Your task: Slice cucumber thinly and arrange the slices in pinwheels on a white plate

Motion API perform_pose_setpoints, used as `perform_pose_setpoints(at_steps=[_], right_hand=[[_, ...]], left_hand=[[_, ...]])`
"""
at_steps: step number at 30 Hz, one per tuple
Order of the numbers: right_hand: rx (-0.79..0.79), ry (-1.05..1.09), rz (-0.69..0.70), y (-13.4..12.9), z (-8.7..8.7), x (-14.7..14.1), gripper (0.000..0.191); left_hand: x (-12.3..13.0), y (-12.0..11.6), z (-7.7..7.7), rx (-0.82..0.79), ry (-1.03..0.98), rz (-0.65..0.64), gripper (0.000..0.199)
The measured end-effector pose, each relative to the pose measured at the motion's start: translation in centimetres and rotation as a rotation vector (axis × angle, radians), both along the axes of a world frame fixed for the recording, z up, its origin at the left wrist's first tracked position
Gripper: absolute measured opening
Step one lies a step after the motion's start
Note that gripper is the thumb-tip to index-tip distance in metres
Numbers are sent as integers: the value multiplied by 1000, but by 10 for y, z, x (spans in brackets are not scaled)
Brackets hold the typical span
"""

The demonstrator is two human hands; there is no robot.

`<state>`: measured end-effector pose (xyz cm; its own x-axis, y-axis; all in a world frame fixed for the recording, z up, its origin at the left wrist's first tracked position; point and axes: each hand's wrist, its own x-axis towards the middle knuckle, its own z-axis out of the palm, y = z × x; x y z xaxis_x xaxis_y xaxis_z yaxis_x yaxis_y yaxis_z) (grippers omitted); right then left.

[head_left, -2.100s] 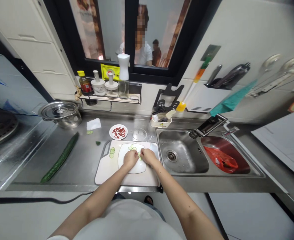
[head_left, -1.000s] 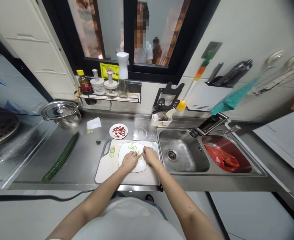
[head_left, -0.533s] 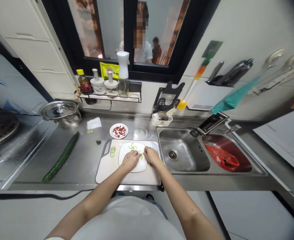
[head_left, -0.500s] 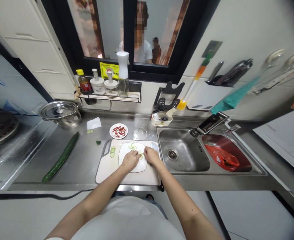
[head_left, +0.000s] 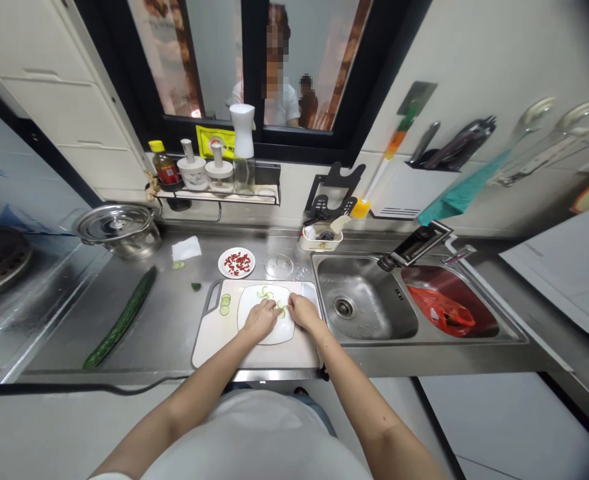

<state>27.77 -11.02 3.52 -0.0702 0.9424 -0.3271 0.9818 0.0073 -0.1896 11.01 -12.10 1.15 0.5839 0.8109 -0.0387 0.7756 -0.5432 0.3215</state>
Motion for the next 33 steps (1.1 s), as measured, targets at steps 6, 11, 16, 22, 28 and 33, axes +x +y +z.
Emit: perform_pose_setpoints(at_steps=[6, 11, 16, 22, 28, 33], right_hand=[[7, 8, -3, -2, -2, 0, 23], [6, 11, -8, -3, -3, 0, 21], [12, 8, -18, -5, -4, 0, 21], [30, 6, -22, -6, -8, 0, 21], [56, 30, -52, -6, -9, 4, 22], [49, 23, -68, -7, -7, 5, 20]], left_hand=[[0, -2, -1, 10, 5, -6, 34], [1, -1, 1, -7, -12, -17, 31], [0, -1, 3, 24, -14, -40, 29], [-2, 0, 4, 25, -8, -68, 30], [-2, -1, 5, 16, -9, -61, 32], [-2, 1, 1, 17, 5, -61, 33]])
